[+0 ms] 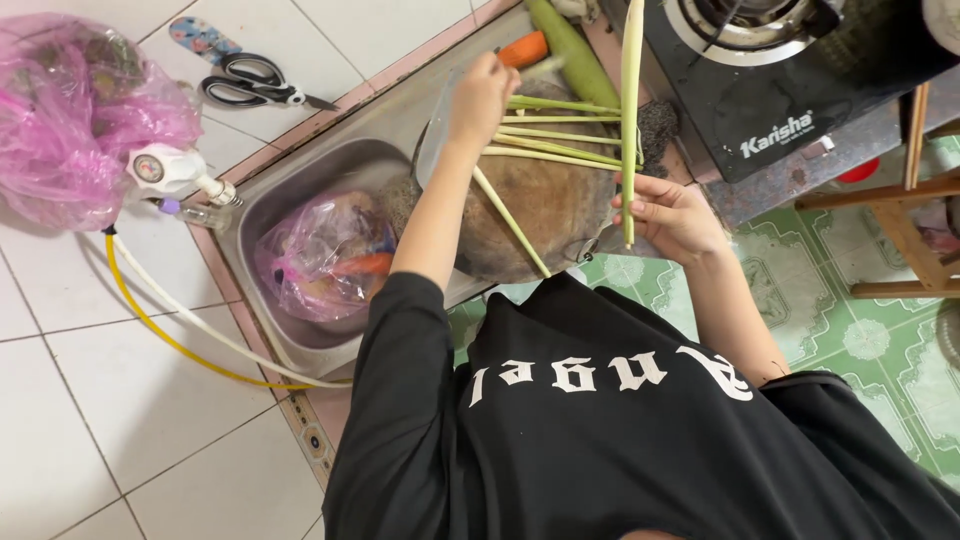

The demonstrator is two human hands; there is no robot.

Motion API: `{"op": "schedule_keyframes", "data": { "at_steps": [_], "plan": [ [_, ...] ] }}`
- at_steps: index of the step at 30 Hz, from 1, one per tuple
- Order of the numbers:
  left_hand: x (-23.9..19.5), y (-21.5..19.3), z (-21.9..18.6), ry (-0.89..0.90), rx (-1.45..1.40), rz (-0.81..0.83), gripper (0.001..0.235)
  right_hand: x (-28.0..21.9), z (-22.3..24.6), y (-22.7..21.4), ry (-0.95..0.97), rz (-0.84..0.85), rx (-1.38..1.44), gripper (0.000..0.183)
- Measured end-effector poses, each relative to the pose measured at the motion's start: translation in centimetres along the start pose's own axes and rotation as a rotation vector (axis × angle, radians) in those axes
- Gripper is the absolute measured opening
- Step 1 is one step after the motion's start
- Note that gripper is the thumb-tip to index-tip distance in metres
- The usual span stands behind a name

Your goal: Chopping stalks of lemongrass into small pieces on a wooden cutting board in a kitchen.

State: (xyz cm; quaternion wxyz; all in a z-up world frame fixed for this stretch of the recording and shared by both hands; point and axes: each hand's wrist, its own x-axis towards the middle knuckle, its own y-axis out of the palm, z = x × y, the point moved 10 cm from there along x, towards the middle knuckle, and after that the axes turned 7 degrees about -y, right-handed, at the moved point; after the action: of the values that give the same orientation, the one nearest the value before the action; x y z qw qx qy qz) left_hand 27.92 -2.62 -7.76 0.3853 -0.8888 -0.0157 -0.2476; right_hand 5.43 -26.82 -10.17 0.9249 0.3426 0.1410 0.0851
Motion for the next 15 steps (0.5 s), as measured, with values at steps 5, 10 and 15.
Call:
{"op": "schedule_keyframes", "data": {
  "at_steps": [5,10,15],
  "plan": [
    [-3.2,5.7,-0.2,0.037,0.247,0.275,0.014,-0.1,1.7,2.0,-0.052,0.002,0.002,0.046],
    [-7.0,-1.1,-8.6,-0.202,-0.25,0.227,0.028,1.1,1.0,2.3,-0.053,-0.031,0.029,0.046],
    [-11.8,-3.5,-16.9,-0.349,-0.552,0.566,0.037,2.4,1.5,1.9,-0.207,-0.136,-0.066,0.043]
  ]
}}
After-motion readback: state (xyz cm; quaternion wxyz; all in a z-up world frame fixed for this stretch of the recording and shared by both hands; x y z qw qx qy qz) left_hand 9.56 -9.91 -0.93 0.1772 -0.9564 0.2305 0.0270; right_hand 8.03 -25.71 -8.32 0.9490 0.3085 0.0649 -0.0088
